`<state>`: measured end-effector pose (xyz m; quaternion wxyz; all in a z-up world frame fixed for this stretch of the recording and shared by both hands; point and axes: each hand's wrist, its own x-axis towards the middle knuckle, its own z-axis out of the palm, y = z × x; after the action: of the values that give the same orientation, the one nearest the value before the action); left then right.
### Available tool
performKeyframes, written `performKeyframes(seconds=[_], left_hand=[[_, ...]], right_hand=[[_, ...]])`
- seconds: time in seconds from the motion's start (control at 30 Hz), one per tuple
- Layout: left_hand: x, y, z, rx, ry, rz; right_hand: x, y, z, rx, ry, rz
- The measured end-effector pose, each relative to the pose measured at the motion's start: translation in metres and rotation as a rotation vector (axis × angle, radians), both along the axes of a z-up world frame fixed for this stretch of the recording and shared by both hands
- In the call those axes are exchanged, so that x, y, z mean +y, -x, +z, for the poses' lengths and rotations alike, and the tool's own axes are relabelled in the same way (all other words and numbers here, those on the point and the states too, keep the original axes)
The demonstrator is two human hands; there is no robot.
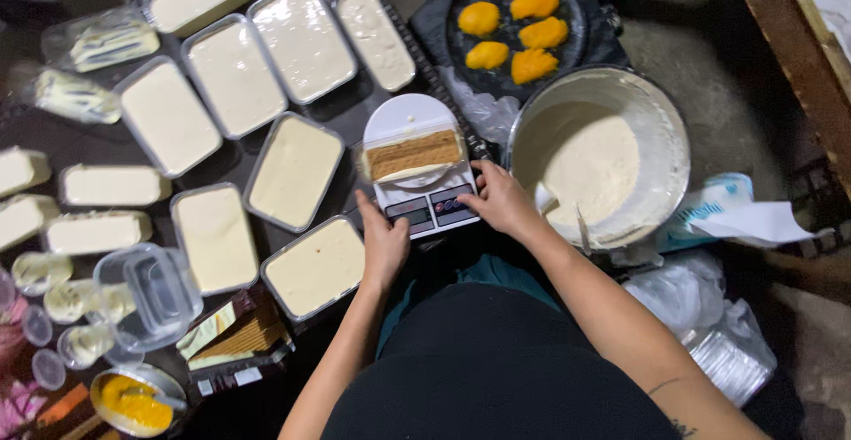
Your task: The person assembles layered dessert bars by placing biscuits on a digital scale, scooping a white creamy mixture from a large bowl onto the biscuits, and smoothing the layer. They then open a package of biscuits with scissors and repeat the process for additional units.
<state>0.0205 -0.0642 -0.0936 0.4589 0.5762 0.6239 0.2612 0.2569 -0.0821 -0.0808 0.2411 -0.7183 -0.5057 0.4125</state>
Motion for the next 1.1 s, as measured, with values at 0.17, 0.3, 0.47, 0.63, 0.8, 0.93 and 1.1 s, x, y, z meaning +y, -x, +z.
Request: performKeyframes(seconds=[0.17, 0.3, 0.47, 0.63, 0.8, 0.93, 1.1], left_hand=[[-0.008, -0.002, 0.009, -0.064, 0.145, 0.05], [-0.015, 0.0, 0.005, -0.014, 0.121, 0.04], [-0.028, -0.007, 0.013, 0.319, -0.201, -0.124], [-0.036, -0.034, 0.056, 0.191, -0.439, -0.051], [-0.019, -0.076, 0.088, 0.011, -0.468, -0.38], [-0.022, -0.108, 0.105, -0.143, -0.084, -0.523], [-0.018, -0.119, 0.111, -0.096, -0.068, -0.527]], right_hand=[[-0.024, -0.069, -0.016, -0.314, 0.039, -0.166], [-0.031, -0.104, -0.055, -0.424, 0.69, -0.002], [-0.042, -0.105, -0.106, -0.372, 0.726, 0.152], [-0.048, -0.111, -0.114, -0.389, 0.723, 0.053], [-0.046, -0.142, -0.097, -0.338, 0.535, -0.247], [-0.054, -0.193, -0.074, -0.153, 0.283, -0.597], [-0.06, -0.232, -0.085, -0.341, 0.265, -0.612]])
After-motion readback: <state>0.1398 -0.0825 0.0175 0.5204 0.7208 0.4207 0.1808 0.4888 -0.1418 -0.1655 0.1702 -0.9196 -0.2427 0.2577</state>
